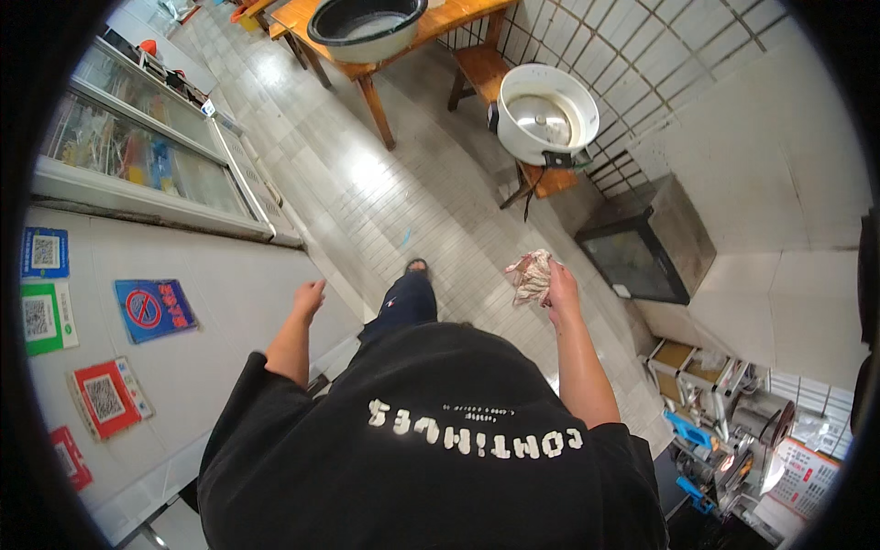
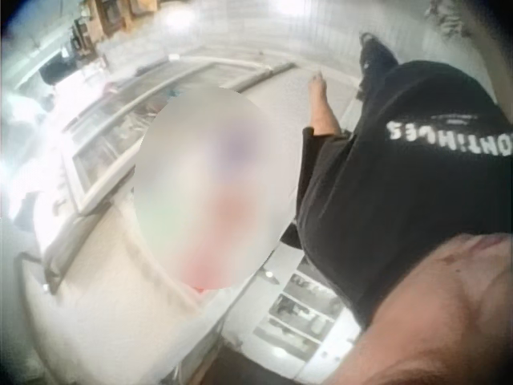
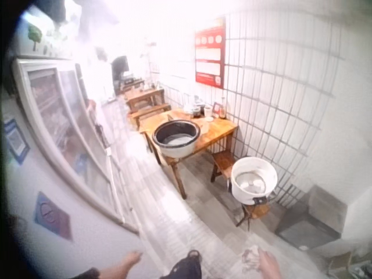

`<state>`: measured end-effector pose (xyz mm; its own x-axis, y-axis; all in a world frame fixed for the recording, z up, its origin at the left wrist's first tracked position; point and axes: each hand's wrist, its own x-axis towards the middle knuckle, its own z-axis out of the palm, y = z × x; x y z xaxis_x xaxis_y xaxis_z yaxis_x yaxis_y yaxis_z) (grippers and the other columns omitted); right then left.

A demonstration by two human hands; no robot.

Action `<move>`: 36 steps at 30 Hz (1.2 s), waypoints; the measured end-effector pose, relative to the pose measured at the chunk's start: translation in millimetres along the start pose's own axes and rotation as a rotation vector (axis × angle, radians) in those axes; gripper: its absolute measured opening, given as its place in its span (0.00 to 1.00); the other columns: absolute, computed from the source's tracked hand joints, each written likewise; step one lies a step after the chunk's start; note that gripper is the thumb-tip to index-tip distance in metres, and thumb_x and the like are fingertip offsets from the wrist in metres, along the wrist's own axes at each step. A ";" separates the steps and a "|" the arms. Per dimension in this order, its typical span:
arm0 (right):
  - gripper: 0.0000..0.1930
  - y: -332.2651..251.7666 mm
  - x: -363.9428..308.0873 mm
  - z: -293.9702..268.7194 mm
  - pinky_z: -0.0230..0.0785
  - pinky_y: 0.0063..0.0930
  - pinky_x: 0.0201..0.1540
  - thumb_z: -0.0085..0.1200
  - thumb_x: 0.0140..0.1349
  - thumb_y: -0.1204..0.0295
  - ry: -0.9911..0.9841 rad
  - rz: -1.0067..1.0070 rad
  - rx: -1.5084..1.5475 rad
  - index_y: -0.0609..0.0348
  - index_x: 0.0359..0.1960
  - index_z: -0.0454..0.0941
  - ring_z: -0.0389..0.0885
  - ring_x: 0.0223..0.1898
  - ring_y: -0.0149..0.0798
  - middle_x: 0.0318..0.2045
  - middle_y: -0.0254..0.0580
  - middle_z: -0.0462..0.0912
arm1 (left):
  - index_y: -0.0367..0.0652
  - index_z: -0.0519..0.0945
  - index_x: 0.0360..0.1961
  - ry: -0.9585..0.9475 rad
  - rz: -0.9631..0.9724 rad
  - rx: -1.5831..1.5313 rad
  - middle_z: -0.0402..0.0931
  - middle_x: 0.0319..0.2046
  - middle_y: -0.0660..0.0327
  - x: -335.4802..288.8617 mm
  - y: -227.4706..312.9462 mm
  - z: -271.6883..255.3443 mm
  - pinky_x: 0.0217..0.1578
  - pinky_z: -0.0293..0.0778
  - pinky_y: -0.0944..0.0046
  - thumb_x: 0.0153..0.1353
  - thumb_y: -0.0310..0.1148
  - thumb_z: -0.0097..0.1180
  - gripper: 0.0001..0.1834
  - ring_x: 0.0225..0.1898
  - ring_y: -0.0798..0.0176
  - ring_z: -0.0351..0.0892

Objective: The person cleans a rice cooker pot, fills it with water, and places it into the cooker. They then retrieve a lid from the refrigerator and cover the pot. Finally, they stir a white liquid in a separate pot using a ladle.

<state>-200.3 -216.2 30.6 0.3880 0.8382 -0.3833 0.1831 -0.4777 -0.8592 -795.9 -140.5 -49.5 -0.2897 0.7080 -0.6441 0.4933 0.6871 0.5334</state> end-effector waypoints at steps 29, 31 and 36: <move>0.23 -193.3 429.8 246.1 0.69 0.30 0.22 0.44 0.69 0.50 0.039 0.408 0.125 0.56 0.29 0.75 0.77 0.22 0.35 0.25 0.39 0.79 | 0.43 0.73 0.35 0.144 0.248 -0.524 0.72 0.25 0.65 341.1 458.5 -31.6 0.23 0.64 0.71 0.70 0.47 0.46 0.17 0.22 0.73 0.67; 0.21 -106.8 350.9 224.2 0.72 0.33 0.24 0.49 0.67 0.52 0.266 0.747 0.319 0.60 0.35 0.78 0.82 0.26 0.38 0.27 0.41 0.80 | 0.41 0.76 0.35 -0.074 0.050 -0.336 0.73 0.23 0.64 320.6 430.7 29.8 0.21 0.65 0.71 0.70 0.43 0.48 0.16 0.20 0.72 0.68; 0.23 32.4 284.9 60.5 0.73 0.35 0.25 0.47 0.67 0.51 0.355 0.322 -0.467 0.61 0.46 0.74 0.82 0.28 0.41 0.37 0.44 0.81 | 0.35 0.79 0.40 -0.527 0.289 -0.089 0.79 0.29 0.59 305.3 449.3 183.8 0.29 0.73 0.68 0.66 0.41 0.53 0.17 0.27 0.69 0.75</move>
<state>-138.5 23.0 -127.0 0.7481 0.5349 -0.3927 0.3487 -0.8204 -0.4532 -512.0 354.5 -107.2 0.3018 0.7077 -0.6389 0.4146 0.5060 0.7564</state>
